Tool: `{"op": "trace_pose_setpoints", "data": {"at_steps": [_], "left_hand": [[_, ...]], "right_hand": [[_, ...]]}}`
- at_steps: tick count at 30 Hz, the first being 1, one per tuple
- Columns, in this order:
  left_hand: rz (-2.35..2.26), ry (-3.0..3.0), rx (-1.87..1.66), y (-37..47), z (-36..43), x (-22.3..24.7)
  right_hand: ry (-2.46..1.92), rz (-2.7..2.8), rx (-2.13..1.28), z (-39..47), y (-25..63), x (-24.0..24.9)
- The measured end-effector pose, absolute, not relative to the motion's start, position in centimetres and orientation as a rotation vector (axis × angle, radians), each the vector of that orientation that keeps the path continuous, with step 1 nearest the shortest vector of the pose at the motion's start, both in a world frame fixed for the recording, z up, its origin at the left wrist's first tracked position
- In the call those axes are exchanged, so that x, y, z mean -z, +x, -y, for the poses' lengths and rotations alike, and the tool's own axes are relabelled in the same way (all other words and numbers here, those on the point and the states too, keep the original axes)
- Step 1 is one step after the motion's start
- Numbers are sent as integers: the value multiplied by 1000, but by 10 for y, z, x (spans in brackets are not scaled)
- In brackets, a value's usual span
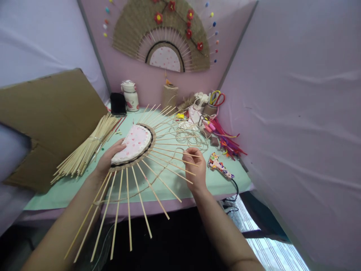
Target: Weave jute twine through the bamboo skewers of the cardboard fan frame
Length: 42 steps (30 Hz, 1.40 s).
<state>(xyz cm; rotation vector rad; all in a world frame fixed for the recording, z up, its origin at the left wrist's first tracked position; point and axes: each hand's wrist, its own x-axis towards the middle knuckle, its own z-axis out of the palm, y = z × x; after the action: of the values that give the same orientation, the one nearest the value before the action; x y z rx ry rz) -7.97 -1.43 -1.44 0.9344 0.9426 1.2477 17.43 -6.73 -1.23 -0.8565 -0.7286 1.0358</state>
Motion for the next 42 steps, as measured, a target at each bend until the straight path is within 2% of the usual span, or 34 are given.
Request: {"op": "trace_pose_setpoints", "data": {"at_steps": [6, 20, 42], "left_hand": [[-927, 958, -1237, -79, 17, 12], [-932, 950, -1224, -78, 18, 11], [-1018, 874, -1334, -85, 10, 15]], "right_hand": [[-948, 921, -1140, 66, 175, 14], [-1061, 1063, -1118, 65, 180, 17], [-1158, 999, -952, 61, 180, 18]]}}
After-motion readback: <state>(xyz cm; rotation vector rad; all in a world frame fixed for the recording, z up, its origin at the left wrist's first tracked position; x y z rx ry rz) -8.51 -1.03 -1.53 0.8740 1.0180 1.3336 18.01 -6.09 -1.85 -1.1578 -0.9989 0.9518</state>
